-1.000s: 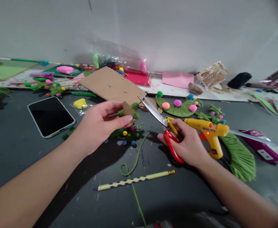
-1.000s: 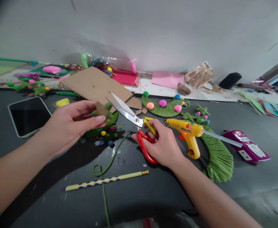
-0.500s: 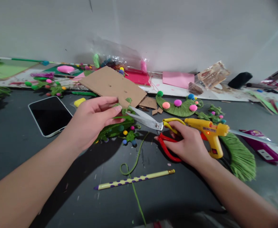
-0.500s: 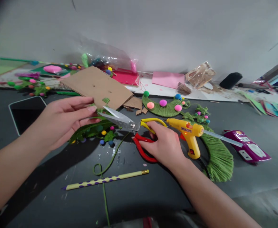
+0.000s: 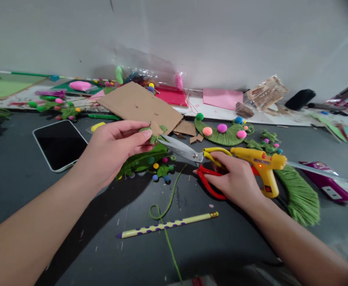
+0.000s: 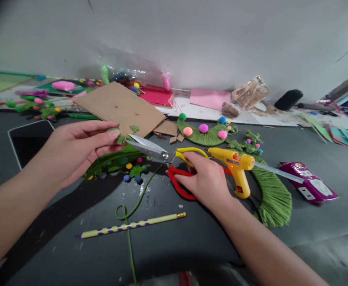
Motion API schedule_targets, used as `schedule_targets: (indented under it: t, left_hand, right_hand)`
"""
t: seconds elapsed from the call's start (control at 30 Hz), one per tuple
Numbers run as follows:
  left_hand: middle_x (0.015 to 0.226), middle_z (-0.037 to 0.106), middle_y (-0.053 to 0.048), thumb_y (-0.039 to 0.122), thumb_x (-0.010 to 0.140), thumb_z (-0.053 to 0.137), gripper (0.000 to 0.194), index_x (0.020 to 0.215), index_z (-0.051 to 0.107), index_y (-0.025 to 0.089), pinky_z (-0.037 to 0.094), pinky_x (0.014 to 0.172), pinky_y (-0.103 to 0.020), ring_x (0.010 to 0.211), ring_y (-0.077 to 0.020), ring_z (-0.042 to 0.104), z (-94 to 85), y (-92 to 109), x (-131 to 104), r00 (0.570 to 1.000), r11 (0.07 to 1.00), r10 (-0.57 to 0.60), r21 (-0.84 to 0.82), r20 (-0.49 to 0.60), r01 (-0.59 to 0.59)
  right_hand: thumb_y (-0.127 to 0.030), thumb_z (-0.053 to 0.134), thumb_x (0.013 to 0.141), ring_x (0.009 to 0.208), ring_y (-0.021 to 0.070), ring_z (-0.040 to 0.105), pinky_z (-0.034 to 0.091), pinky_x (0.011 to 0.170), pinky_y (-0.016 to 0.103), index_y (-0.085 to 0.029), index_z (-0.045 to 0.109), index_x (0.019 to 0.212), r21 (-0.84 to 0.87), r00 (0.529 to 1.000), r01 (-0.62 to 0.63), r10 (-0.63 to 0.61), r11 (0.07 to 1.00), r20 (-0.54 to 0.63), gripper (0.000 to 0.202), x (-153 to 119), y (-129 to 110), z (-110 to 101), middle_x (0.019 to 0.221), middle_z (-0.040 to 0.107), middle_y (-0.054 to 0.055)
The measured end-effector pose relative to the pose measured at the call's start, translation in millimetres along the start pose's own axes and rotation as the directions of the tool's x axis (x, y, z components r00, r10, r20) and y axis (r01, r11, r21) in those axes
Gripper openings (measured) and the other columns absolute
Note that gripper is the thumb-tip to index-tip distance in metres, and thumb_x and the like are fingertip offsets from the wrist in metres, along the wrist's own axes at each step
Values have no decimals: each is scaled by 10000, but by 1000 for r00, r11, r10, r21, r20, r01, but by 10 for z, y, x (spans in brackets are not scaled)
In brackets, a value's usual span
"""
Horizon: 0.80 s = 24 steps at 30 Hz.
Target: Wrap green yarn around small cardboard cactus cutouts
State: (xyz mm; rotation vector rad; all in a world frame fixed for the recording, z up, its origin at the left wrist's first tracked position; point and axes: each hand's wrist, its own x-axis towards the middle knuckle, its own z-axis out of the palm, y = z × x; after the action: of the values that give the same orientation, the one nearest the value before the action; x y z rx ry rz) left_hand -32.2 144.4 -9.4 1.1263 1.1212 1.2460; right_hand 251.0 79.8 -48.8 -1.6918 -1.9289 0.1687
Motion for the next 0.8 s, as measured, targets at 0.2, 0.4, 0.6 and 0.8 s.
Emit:
schedule_targets:
  t: [0.2,0.4,0.6,0.8]
  left_hand:
    - [927,781,-60,199,733,893,306,1020,806,140,650,822,-328,837,-158,717,4,39,-2,999,1000,-9,-5,-31,9]
    - [991,799,-67,236,755,894,340,1073,800,161,642,859,-327,826,-145,726,-4,6,-5,1000,999,-6,36,8,5]
    - [948,796,-53,237,737,905,297,1012,819,163,650,818,-282,831,-139,728,8,-4,-1,1000,1000,17,12,1,-17]
    - [965,798,-56,243,740,900,296,1019,824,178,655,823,-246,854,-140,744,-6,-19,15,1000,999,24,30,0,-24]
  right_hand:
    - [-382,783,760,679,207,639,453,629,315,-210,754,1056,-2,1000,-17,17,1000,7,344,7,-17,-11,762,713,17]
    - [-379,797,766,698,201,647,458,641,313,-212,749,1051,-4,1000,-6,6,1000,10,334,3,-17,-11,785,719,8]
    - [-342,781,784,733,220,692,465,651,313,-204,751,1053,-24,1000,16,-16,1000,16,304,2,1,-2,833,761,17]
    - [-312,746,806,773,249,742,492,679,322,-205,763,1046,-25,999,32,-31,999,32,264,-3,6,-9,909,806,36]
